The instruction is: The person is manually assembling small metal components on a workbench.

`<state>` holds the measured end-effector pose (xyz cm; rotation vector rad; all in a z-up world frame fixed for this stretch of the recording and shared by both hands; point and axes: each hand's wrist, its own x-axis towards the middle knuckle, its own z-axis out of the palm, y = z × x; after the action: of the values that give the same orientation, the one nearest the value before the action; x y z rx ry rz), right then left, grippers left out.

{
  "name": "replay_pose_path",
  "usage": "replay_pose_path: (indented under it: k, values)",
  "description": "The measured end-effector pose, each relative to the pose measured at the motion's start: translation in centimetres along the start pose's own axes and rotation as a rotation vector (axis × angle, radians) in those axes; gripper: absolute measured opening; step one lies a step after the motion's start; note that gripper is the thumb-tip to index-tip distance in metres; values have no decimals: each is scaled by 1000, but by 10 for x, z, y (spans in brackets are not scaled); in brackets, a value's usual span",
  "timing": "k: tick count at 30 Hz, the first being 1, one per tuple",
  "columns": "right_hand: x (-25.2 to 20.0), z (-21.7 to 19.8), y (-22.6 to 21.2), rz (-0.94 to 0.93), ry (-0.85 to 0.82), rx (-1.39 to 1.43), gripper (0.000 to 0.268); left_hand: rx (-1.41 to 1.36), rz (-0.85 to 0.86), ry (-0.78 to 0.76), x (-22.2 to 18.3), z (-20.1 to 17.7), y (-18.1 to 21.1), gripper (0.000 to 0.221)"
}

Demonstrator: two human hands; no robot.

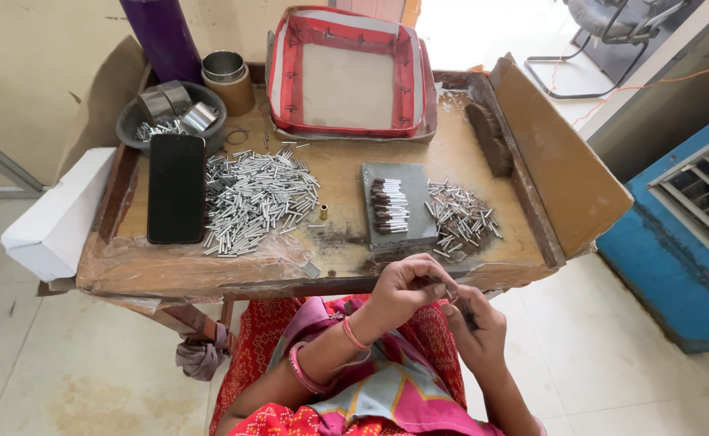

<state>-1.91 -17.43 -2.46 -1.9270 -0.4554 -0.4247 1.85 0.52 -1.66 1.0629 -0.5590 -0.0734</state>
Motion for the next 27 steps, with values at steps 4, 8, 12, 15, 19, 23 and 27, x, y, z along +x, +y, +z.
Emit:
replay_pose_path:
  k: [4,8,12,15,19,23,27]
  values:
    - [-4,1,5,25,-3,133,14,184,-16,23,-2,7,12,17]
    - [-11,1,13,49,53,197,10,199,-39,8,-5,9,6,16]
    - [-15,0,17,65,108,194,7,39,-122,67,-5,17,17,21]
    - [-17,0,19,106,131,220,5,144,-104,75,-6,21,29,13]
    - [-21,1,16,100,103,253,4,362,-34,85,-10,18,23,7]
    - [-25,6,15,108,71,283,2,395,-8,90,-13,15,22,5]
    - [-24,7,7,65,60,187,1,274,-86,103,-16,12,19,6]
